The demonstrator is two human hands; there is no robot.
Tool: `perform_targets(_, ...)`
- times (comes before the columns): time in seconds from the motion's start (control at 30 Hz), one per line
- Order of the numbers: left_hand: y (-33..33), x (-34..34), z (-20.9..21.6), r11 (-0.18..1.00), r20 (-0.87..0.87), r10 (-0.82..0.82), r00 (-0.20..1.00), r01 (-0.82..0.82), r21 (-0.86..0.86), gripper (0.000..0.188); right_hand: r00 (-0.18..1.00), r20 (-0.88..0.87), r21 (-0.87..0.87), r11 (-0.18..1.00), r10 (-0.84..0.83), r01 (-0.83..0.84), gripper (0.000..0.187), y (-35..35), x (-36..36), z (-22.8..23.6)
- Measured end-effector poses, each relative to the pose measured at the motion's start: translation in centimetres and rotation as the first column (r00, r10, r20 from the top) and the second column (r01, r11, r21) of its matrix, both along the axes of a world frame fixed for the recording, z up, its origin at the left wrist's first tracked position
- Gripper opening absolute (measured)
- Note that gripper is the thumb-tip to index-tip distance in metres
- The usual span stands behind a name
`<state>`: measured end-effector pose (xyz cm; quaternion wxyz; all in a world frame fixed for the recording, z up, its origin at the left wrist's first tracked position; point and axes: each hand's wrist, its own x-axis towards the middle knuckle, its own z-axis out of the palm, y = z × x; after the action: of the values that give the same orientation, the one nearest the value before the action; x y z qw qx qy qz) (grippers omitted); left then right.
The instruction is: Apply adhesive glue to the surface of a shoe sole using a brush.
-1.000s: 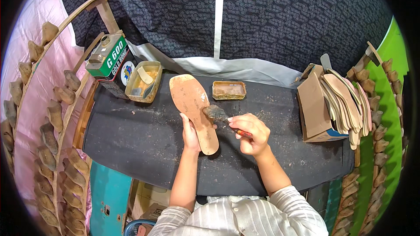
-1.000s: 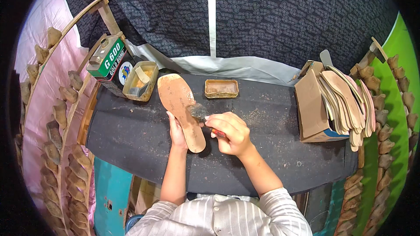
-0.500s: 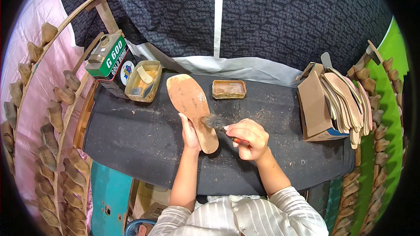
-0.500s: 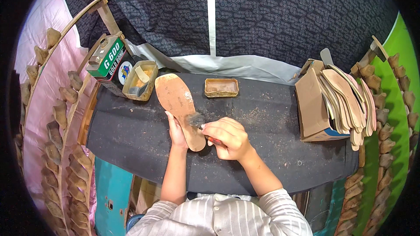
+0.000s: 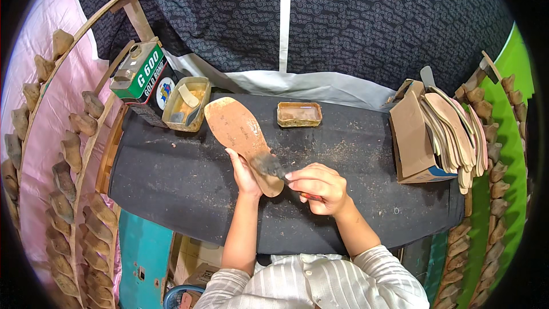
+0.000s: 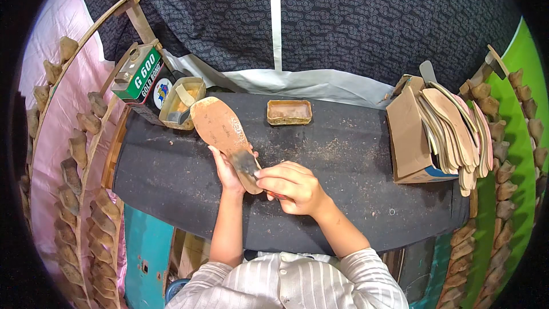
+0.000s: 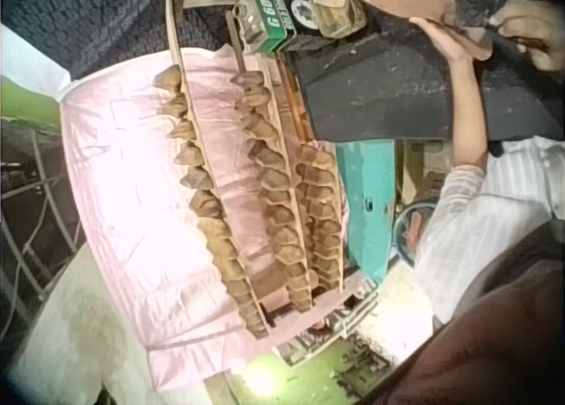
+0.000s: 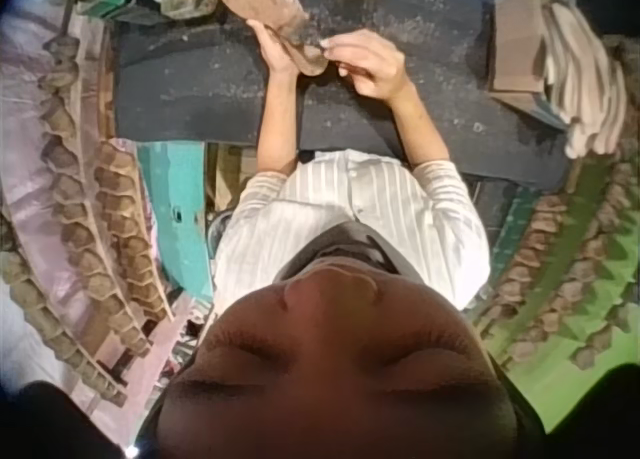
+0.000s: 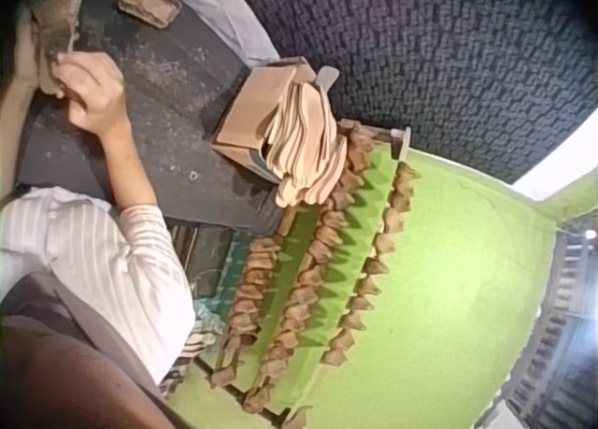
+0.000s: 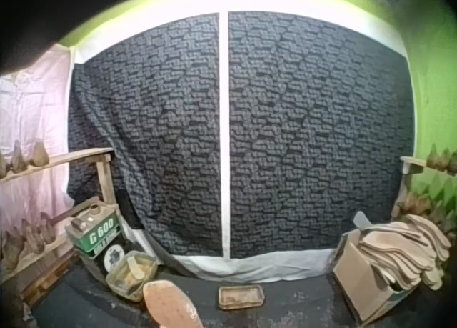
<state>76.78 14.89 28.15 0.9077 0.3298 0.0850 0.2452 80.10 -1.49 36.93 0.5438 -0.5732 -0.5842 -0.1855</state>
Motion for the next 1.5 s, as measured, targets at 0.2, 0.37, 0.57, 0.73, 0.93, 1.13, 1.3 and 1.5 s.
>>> perform_targets(0.2,0.2,0.0,0.8,0.997,0.031,0.071,0.997,-0.07,-0.022,0.069,0.996,0.043,-0.128,0.989,0.081,-0.075,0.033,-0.2,-0.5,-0.4)
perform_targets(0.37,0.6,0.0,0.9,0.99,0.098,0.138,0.986,-0.135,-0.033,0.07,0.989,-0.005,-0.203,0.968,0.149,-0.147,0.033,-0.9,-0.5,0.1)
perform_targets(0.57,0.6,0.0,0.8,0.992,0.109,0.107,0.988,-0.099,-0.08,0.071,0.994,0.059,-0.104,0.991,0.091,-0.085,0.032,0.0,-0.8,-0.2)
perform_targets(0.73,0.9,0.0,0.6,0.991,0.133,0.132,0.982,-0.132,-0.003,0.071,0.987,-0.029,-0.198,0.968,0.155,-0.158,0.033,-1.1,-0.7,0.0)
perform_targets(0.93,0.3,0.0,1.1,0.99,0.095,0.096,0.991,-0.086,-0.11,0.067,0.998,0.03,-0.151,0.987,0.063,-0.058,0.033,-0.5,-1.4,-0.1)
perform_targets(1.13,0.7,0.3,0.4,0.99,0.11,0.131,0.985,-0.125,-0.058,0.068,0.992,-0.049,-0.242,0.963,0.113,-0.121,0.031,-2.0,-1.4,-0.3)
perform_targets(1.3,0.5,0.2,1.1,0.988,0.087,0.127,0.988,-0.118,-0.098,0.069,0.996,-0.02,-0.171,0.981,0.088,-0.091,0.031,-1.7,-1.7,-0.4)
perform_targets(1.5,0.9,0.1,0.4,0.987,0.103,0.155,0.983,-0.149,-0.064,0.067,0.993,-0.003,-0.162,0.98,0.117,-0.116,0.031,-1.5,-1.8,-0.4)
